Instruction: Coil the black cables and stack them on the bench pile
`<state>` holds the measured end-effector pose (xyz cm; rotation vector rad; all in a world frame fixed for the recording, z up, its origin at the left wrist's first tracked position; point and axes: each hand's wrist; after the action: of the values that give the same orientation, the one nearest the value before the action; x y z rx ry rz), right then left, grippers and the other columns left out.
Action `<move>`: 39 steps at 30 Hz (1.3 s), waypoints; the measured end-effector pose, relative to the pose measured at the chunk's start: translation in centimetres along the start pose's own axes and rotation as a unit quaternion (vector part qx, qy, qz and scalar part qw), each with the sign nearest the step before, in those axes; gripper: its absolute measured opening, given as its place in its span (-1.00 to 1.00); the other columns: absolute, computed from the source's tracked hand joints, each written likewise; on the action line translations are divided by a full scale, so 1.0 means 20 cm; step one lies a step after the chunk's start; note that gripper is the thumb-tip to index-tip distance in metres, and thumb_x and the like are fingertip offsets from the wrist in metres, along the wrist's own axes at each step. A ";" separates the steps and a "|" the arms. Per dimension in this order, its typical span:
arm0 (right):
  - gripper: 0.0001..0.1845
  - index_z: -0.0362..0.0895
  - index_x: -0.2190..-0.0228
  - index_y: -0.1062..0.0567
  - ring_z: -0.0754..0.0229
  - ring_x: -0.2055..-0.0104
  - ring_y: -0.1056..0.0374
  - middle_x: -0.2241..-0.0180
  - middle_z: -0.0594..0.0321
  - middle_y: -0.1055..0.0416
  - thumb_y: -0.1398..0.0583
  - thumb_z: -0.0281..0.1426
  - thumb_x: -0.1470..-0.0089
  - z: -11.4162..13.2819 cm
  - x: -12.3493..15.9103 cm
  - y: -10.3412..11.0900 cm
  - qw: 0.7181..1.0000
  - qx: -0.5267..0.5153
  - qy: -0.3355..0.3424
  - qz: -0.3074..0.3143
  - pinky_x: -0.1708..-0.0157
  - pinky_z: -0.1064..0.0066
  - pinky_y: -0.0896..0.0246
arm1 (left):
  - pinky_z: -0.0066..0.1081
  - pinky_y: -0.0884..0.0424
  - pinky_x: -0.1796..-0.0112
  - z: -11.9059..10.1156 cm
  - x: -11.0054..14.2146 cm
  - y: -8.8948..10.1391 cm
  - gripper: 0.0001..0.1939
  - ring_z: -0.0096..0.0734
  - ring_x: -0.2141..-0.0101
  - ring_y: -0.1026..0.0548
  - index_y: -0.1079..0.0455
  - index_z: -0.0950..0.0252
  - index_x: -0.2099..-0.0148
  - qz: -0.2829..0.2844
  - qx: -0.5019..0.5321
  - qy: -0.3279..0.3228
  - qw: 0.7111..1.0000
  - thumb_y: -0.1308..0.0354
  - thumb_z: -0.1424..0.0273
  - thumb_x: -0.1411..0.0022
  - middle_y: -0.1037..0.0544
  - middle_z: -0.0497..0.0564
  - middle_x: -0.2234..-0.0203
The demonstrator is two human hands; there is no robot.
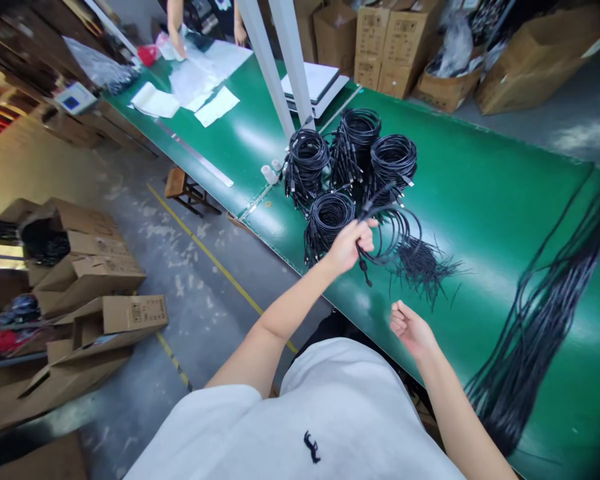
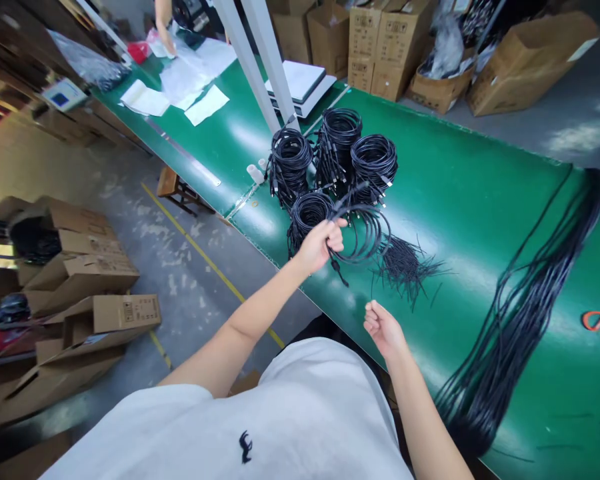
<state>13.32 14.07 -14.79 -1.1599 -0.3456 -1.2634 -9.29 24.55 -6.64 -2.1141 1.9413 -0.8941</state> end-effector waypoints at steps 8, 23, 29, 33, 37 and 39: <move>-0.70 -0.13 0.49 -0.30 0.50 0.69 0.17 0.66 0.49 0.08 -0.30 -0.27 -0.02 -0.25 -0.04 0.19 0.989 -0.020 0.008 -0.146 0.72 0.66 0.02 | -0.18 -0.30 -0.13 -0.17 -0.34 0.55 -0.57 -0.20 -0.07 -0.39 -0.30 0.38 -0.19 -0.230 -0.507 -0.127 0.821 -0.03 0.59 -0.28 -0.42 0.25 -0.04; -0.68 -0.16 0.53 -0.38 0.43 0.67 0.06 0.68 0.49 -0.02 -0.27 -0.16 0.08 -0.86 0.18 0.23 0.957 0.079 -0.009 -0.279 0.60 0.52 -0.02 | -0.13 -0.12 -0.26 -0.23 -0.43 0.81 -0.39 -0.14 -0.29 -0.20 0.05 0.57 -0.40 -0.221 -0.694 -0.081 0.680 0.11 0.68 -0.33 -0.22 0.28 -0.31; -0.87 -0.18 0.38 -0.47 0.31 0.46 -0.25 0.51 0.29 -0.37 -0.14 -0.40 -0.12 -0.87 0.36 0.54 0.897 0.190 -0.021 -0.398 0.36 0.49 -0.14 | -0.05 0.00 -0.33 -0.36 -0.40 0.80 -0.31 0.00 -0.35 -0.09 0.04 0.51 -0.41 -0.189 -0.743 -0.097 0.635 0.02 0.41 -0.29 -0.13 0.19 -0.38; -0.75 -0.24 0.17 -0.47 0.28 0.34 -0.36 0.34 0.13 -0.48 -0.09 -0.35 -0.26 -0.84 0.49 0.82 0.870 0.262 -0.076 -0.410 0.25 0.48 -0.19 | -0.07 0.12 -0.36 -0.34 -0.25 0.74 -0.28 -0.09 -0.39 0.00 0.03 0.28 -0.42 -0.222 -0.751 -0.151 0.603 0.04 0.28 -0.25 -0.07 0.08 -0.41; -0.58 -0.28 0.03 -0.44 0.27 0.34 -0.41 0.28 0.11 -0.49 -0.14 -0.19 -0.28 -0.79 0.43 0.89 0.877 0.346 -0.114 -0.315 0.24 0.41 -0.31 | 0.02 -0.07 -0.29 -0.02 0.22 0.47 -0.41 -0.13 -0.29 -0.20 -0.13 0.10 -0.30 -0.243 -0.707 -0.223 0.626 0.17 0.45 -0.21 -0.30 -0.04 -0.29; -0.55 -0.23 -0.03 -0.41 0.25 0.25 -0.43 0.18 0.13 -0.48 -0.13 -0.14 -0.29 -0.76 0.38 0.85 0.873 0.388 -0.110 -0.272 0.19 0.32 -0.38 | 0.11 -0.07 -0.27 0.26 0.50 0.30 -0.49 -0.12 -0.29 -0.18 -0.20 0.10 -0.24 -0.080 -0.715 -0.175 0.672 0.27 0.44 -0.30 -0.34 -0.04 -0.26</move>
<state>24.93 -4.78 -23.91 -0.5004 -1.2957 -1.2658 -11.91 12.75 -10.37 -2.6079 2.4167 1.5876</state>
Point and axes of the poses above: each hand's wrist, its own x-axis away from the middle knuckle, its own y-axis out of the back of the hand, z = x × y
